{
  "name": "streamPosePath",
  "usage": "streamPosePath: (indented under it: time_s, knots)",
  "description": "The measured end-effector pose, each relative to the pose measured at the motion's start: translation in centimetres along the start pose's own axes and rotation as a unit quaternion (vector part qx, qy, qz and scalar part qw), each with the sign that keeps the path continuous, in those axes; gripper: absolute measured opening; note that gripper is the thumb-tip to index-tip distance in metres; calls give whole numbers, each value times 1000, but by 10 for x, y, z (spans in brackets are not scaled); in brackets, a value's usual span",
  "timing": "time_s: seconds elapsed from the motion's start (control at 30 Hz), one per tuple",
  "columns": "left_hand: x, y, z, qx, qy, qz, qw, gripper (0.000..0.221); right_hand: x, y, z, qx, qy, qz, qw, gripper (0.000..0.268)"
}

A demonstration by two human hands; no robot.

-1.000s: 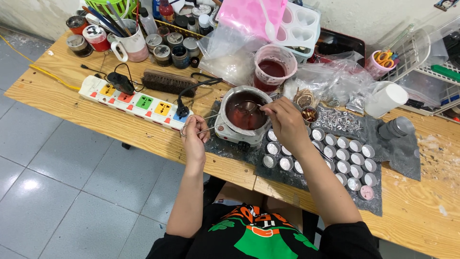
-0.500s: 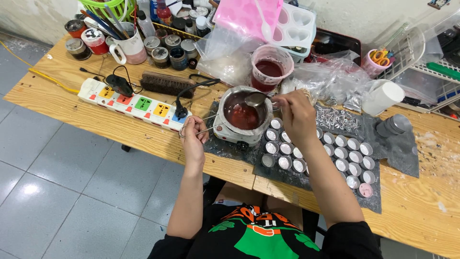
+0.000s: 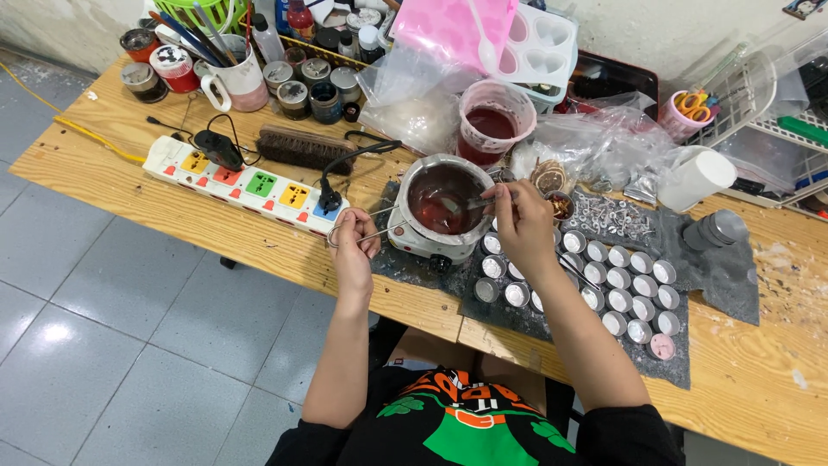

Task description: Melting wax pellets in a small pot and pouring them onto a surface to create seals.

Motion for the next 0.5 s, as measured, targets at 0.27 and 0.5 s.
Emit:
streamPosePath:
  time_s: [0.27,0.5]
  knots:
    - [3,-1,-4,0,24,2,1000,27,-7,13,41,-102,-214,30,971,32]
    - [4,1,-6,1,30,-6,1000,28,10,23,19,-53,-122,44,990,34]
Point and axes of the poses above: each hand's wrist, its own y-axis away from the middle knuckle, its own x-axis out of the back of the hand, z = x × y, the point moved 4 cm from there along -y, towards the middle knuckle, and after that the axes turned 1 degree about -y, right-handed, at the moved point
